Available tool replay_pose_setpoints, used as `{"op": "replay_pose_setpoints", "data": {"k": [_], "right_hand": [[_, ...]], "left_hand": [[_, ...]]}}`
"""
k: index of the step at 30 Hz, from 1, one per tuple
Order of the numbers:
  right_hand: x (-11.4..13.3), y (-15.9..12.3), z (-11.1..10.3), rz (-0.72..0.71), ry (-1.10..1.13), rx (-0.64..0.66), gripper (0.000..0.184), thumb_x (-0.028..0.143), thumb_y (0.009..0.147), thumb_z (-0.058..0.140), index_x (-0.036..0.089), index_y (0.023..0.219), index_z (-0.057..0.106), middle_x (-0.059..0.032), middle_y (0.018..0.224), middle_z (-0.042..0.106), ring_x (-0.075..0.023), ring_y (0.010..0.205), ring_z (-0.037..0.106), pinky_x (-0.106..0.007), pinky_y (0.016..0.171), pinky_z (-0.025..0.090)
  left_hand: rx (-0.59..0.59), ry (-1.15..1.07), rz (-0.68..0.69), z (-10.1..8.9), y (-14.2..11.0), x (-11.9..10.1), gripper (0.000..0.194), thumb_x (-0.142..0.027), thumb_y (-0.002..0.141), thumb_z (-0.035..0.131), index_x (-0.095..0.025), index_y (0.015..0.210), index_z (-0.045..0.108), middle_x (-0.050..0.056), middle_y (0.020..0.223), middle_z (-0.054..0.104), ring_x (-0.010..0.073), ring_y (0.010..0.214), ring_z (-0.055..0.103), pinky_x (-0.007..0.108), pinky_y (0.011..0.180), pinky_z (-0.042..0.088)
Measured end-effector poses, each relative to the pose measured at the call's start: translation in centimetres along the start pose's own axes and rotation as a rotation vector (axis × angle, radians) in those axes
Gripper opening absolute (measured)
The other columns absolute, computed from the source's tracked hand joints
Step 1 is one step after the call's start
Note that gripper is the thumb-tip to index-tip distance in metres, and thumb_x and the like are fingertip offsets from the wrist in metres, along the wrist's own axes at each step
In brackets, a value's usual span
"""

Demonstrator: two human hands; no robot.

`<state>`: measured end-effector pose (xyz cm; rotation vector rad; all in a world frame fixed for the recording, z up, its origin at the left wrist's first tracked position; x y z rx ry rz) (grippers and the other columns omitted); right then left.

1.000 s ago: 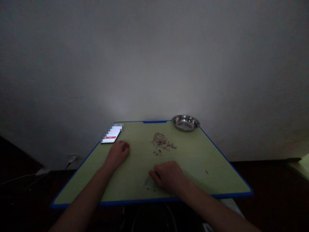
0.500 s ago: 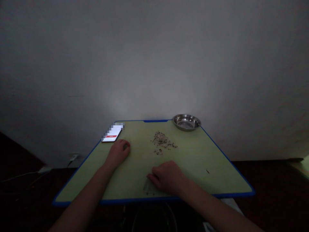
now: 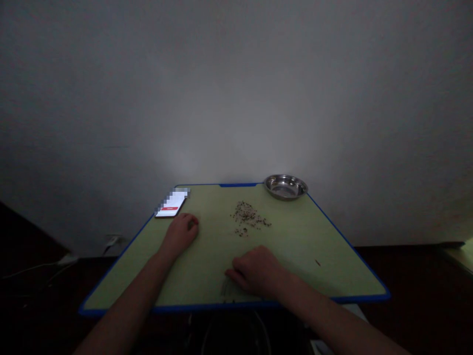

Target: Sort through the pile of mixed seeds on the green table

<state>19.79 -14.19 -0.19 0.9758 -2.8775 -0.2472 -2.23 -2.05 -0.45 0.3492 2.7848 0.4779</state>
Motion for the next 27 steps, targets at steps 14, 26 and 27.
{"op": "replay_pose_setpoints", "data": {"k": [14,26,27], "right_hand": [[0.04,-0.31,0.01,0.017,0.004,0.0,0.035,0.037,0.09,0.045,0.018,0.069,0.065,-0.0031,0.062,0.069,-0.0115,0.051,0.057,-0.027,0.051,0.019],[0.11,-0.12,0.04,0.011,0.009,0.023,0.037,0.038,0.09,0.044,0.018,0.067,0.065,-0.0036,0.062,0.069,-0.0117,0.052,0.058,-0.027,0.051,0.019],[0.11,-0.15,0.06,0.008,0.008,0.022,0.037,0.038,0.09,0.044,0.018,0.068,0.065,-0.0035,0.062,0.069,-0.0116,0.052,0.058,-0.027,0.051,0.019]], "left_hand": [[0.016,0.014,-0.012,-0.07,-0.01,-0.09,0.018,-0.021,0.075,0.047,-0.017,0.084,0.062,0.008,0.092,0.06,0.0197,0.091,0.054,0.032,0.084,0.041],[-0.003,0.007,0.005,-0.05,-0.05,-0.13,0.018,-0.02,0.075,0.047,-0.017,0.083,0.063,0.008,0.091,0.06,0.0201,0.091,0.055,0.032,0.085,0.042],[-0.004,0.007,0.008,-0.04,-0.05,-0.12,0.018,-0.02,0.075,0.047,-0.017,0.083,0.063,0.008,0.091,0.06,0.02,0.091,0.055,0.032,0.085,0.041]]}}
Point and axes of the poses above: each hand's wrist, its own y-axis towards the middle knuckle, its own z-axis out of the palm, x = y × z, the point moved 3 cm from there along y, towards the middle knuckle
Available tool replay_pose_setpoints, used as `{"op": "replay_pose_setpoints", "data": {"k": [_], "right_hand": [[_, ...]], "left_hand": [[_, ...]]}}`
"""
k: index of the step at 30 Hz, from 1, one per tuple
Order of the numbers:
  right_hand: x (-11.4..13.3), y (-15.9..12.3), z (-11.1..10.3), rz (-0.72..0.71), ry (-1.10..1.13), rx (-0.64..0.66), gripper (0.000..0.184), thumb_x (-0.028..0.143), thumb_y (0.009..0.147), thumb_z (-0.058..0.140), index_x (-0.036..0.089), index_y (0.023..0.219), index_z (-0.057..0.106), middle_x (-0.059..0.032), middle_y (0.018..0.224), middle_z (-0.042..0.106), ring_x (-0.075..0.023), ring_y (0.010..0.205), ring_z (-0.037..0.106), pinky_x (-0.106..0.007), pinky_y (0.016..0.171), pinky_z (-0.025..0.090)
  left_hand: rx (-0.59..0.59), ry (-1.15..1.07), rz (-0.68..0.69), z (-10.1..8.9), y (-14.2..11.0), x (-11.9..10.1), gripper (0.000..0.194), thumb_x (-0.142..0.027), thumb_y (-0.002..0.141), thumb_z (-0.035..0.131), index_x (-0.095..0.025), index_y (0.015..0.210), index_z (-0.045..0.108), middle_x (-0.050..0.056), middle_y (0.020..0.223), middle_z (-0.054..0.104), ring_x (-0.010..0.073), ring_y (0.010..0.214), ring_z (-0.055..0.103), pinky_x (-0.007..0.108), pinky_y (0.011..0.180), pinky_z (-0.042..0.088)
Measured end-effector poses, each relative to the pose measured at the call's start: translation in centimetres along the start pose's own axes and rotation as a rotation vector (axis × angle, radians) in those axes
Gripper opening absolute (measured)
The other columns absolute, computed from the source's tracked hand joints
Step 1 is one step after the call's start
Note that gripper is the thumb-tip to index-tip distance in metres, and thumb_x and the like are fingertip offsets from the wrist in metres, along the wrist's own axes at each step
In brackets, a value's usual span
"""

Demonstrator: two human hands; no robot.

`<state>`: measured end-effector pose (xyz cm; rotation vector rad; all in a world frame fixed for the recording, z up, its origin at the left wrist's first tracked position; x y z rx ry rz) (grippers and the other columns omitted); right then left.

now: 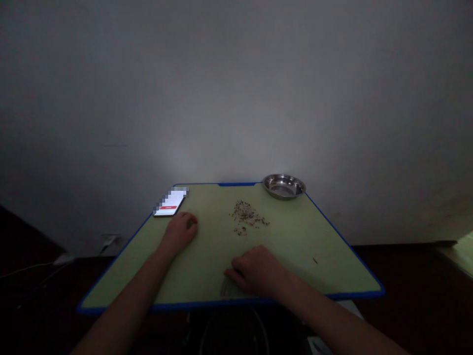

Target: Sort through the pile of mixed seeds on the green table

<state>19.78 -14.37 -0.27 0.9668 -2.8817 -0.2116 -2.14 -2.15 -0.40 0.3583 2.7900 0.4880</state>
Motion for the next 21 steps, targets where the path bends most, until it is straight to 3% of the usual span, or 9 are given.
{"op": "replay_pose_setpoints", "data": {"k": [21], "right_hand": [[0.37,0.23,0.04,-0.004,0.022,-0.012,0.038,0.039,0.091,0.044,0.018,0.068,0.065,-0.0018,0.06,0.068,-0.0106,0.05,0.055,-0.026,0.05,0.021]], "left_hand": [[0.029,0.004,-0.033,-0.14,0.03,-0.21,0.018,-0.021,0.075,0.048,-0.018,0.084,0.064,0.008,0.093,0.061,0.0197,0.091,0.054,0.032,0.084,0.042]]}}
Point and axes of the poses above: each hand's wrist, its own y-axis towards the middle knuckle, its own z-axis out of the palm, x = y × z, the point moved 3 cm from there along y, towards the middle knuckle
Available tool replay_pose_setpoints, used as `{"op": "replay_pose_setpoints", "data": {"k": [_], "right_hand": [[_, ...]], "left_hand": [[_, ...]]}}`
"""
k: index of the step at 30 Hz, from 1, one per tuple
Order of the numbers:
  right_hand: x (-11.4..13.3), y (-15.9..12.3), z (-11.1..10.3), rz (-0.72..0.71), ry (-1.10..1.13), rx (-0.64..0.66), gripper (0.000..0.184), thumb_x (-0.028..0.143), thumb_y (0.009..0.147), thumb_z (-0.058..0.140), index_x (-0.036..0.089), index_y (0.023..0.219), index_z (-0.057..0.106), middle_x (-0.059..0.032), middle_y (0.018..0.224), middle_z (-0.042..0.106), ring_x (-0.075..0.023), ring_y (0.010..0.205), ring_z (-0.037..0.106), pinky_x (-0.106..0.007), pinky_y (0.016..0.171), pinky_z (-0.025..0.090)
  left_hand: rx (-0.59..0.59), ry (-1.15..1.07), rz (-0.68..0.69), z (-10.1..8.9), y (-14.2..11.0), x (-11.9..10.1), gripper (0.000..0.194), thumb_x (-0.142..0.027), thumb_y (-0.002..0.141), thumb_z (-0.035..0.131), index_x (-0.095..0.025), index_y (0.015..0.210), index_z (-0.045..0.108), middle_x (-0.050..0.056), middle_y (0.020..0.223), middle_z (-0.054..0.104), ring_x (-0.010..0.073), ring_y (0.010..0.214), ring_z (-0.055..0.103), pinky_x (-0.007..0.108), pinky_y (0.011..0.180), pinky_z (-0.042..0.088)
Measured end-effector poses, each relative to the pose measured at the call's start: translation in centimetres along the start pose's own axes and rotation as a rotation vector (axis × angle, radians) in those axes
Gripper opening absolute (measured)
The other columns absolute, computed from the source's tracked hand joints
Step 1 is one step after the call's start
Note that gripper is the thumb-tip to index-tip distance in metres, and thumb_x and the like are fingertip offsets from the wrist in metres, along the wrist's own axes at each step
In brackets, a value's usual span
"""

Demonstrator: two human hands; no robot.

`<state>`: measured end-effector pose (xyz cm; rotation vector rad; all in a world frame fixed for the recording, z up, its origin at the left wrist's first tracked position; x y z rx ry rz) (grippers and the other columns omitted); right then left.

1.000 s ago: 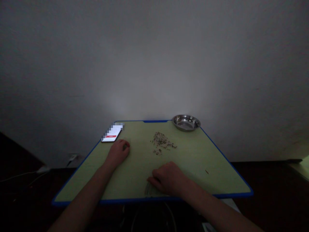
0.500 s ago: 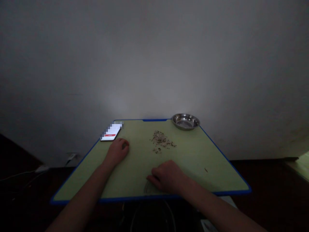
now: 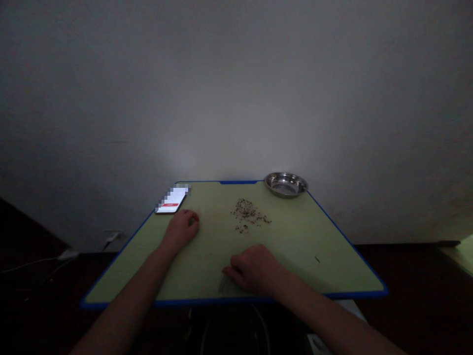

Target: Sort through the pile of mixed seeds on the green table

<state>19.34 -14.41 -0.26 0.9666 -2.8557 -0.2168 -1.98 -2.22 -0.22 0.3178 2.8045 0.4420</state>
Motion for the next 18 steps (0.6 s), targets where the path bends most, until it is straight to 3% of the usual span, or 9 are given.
{"op": "replay_pose_setpoints", "data": {"k": [18], "right_hand": [[0.3,-0.43,-0.43,0.043,0.084,-0.005,0.036,0.038,0.092,0.043,0.019,0.07,0.063,-0.0021,0.063,0.069,-0.0109,0.051,0.057,-0.026,0.05,0.02]], "left_hand": [[-0.019,0.035,0.033,-0.19,-0.27,-0.29,0.017,-0.019,0.076,0.047,-0.018,0.086,0.061,0.008,0.093,0.06,0.0195,0.091,0.054,0.032,0.083,0.041]]}}
Point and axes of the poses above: each hand's wrist, its own y-axis towards the middle knuckle, its own z-axis out of the palm, x = y × z, the point moved 3 cm from there along y, towards the middle knuckle
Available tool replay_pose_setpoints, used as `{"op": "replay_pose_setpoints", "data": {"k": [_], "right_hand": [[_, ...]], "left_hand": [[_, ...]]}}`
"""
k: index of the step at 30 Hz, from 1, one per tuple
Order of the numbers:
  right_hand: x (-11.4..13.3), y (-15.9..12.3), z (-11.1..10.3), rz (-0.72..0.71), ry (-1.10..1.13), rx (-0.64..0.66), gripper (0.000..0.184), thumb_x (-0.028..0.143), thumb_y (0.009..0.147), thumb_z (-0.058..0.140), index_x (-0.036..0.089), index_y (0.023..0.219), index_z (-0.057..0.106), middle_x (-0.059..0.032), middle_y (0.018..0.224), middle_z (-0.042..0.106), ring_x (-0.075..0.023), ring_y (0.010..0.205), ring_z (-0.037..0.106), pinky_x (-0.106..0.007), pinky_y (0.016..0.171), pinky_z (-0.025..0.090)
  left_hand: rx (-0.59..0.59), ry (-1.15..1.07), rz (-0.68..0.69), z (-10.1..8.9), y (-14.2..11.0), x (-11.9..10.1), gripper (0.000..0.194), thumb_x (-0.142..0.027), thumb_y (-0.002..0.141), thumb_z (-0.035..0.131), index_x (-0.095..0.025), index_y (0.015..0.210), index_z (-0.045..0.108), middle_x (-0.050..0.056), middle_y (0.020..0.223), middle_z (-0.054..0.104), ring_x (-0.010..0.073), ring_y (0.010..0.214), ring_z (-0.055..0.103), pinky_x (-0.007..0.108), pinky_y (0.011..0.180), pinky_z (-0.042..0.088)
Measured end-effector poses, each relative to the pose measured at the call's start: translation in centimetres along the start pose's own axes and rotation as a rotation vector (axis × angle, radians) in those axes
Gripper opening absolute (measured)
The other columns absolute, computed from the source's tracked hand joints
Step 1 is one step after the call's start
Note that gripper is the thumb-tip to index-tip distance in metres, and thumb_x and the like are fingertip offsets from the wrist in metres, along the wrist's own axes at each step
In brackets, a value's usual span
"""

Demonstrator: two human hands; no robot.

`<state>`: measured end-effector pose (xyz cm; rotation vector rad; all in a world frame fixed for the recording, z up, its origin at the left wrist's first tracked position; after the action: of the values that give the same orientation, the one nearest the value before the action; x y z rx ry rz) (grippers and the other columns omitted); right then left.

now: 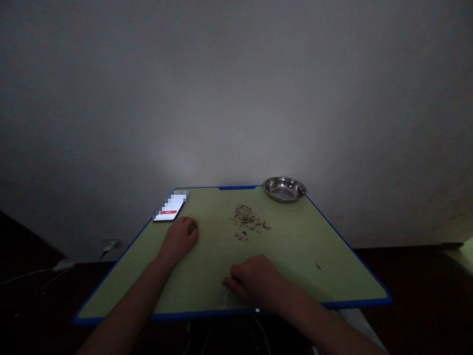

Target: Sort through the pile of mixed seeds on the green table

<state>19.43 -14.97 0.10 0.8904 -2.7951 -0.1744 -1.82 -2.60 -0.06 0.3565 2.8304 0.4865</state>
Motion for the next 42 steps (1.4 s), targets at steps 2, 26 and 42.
{"op": "replay_pose_setpoints", "data": {"k": [2,26,42], "right_hand": [[-0.2,-0.4,0.0,0.025,0.025,-0.005,0.036,0.038,0.092,0.043,0.019,0.069,0.062,-0.0016,0.063,0.068,-0.0101,0.051,0.056,-0.026,0.05,0.02],[-4.5,1.0,-0.1,0.297,-0.106,-0.068,0.03,0.034,0.092,0.04,0.02,0.077,0.063,-0.0035,0.069,0.069,-0.0159,0.061,0.062,-0.026,0.054,0.028],[-4.9,6.7,-0.2,0.434,-0.188,-0.093,0.037,0.038,0.094,0.035,0.021,0.083,0.066,-0.0061,0.077,0.072,-0.0202,0.069,0.067,-0.027,0.059,0.04]], "left_hand": [[-0.006,0.029,0.008,-0.1,-0.1,-0.1,0.018,-0.02,0.078,0.046,-0.017,0.088,0.061,0.008,0.093,0.06,0.0199,0.091,0.054,0.032,0.083,0.04],[0.051,0.035,-0.011,-0.3,-0.4,-0.5,0.016,-0.02,0.08,0.044,-0.017,0.089,0.057,0.008,0.094,0.06,0.0189,0.091,0.053,0.032,0.083,0.038],[0.066,-0.03,-0.01,0.0,-0.5,0.0,0.012,-0.018,0.079,0.045,-0.017,0.085,0.055,0.007,0.093,0.059,0.0174,0.089,0.053,0.031,0.08,0.037]]}}
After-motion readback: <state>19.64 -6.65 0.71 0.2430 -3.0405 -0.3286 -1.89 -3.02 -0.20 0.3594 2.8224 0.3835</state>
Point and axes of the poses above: each hand's wrist, its own y-axis towards the middle knuckle, its own z-axis out of the palm, x = y × z, the point moved 3 cm from there along y, towards the middle knuckle
